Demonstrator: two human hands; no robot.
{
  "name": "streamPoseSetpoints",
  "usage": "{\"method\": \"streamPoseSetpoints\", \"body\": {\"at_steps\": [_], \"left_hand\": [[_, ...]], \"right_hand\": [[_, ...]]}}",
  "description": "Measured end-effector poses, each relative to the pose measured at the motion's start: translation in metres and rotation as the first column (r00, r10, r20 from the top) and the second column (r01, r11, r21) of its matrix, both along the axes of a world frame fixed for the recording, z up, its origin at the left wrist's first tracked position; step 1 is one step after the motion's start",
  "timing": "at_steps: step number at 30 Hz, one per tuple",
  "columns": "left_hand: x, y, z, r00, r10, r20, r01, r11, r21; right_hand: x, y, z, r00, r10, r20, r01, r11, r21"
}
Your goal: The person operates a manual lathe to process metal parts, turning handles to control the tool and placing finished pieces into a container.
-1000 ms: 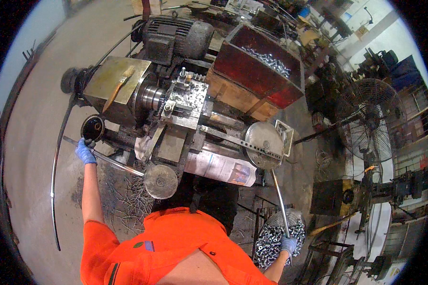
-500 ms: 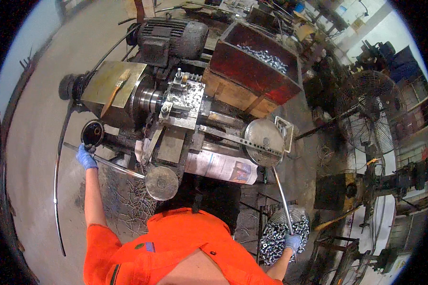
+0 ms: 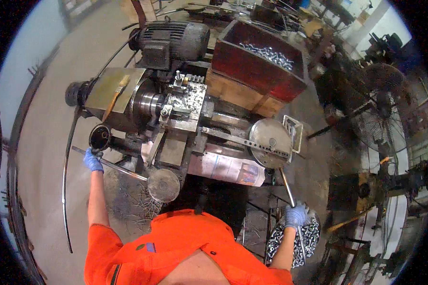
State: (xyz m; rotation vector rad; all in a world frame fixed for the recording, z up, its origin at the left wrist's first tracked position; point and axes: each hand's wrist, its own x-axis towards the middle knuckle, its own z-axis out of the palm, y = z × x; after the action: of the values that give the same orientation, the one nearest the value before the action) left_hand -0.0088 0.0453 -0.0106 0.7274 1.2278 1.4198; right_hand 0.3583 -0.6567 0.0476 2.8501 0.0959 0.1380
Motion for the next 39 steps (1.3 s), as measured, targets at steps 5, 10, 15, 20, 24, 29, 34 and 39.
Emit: {"method": "streamPoseSetpoints", "body": {"at_steps": [5,10,15,20,24,29,34,39], "left_hand": [[0.004,-0.005,0.005,0.999,0.042,0.015,-0.041,0.998,-0.037],[0.002,-0.007,-0.007,0.999,-0.037,0.003,0.037,0.999,-0.017],[0.006,-0.009,-0.010,0.990,-0.072,-0.119,0.065,0.996,-0.059],[-0.023,-0.016,-0.002,0.935,-0.269,-0.232,0.234,0.958,-0.169],[-0.080,-0.013,-0.066,0.874,-0.306,-0.378,0.263,0.951,-0.162],[-0.051,-0.023,-0.107,-0.171,-0.138,-0.975,0.642,0.735,-0.217],[-0.008,-0.033,-0.078,-0.564,-0.088,-0.821,0.640,0.581,-0.502],[0.023,-0.097,-0.121,-0.052,0.015,-0.999,0.400,0.917,-0.007]], "right_hand": [[0.064,-0.007,0.008,1.000,-0.017,-0.009,0.017,1.000,-0.021],[0.163,0.017,0.020,0.992,-0.126,0.024,0.127,0.992,-0.028],[0.226,0.065,0.024,0.995,-0.092,0.041,0.093,0.996,-0.016],[0.194,0.078,0.006,0.981,0.088,0.171,-0.097,0.994,0.042],[0.118,0.058,-0.016,0.963,0.215,0.161,-0.237,0.963,0.128],[0.038,0.024,-0.048,0.995,0.098,0.013,-0.097,0.948,0.302],[0.015,0.033,-0.057,0.989,0.147,0.003,-0.134,0.895,0.426],[0.003,0.052,-0.064,0.966,0.256,0.038,-0.236,0.812,0.534]]}}
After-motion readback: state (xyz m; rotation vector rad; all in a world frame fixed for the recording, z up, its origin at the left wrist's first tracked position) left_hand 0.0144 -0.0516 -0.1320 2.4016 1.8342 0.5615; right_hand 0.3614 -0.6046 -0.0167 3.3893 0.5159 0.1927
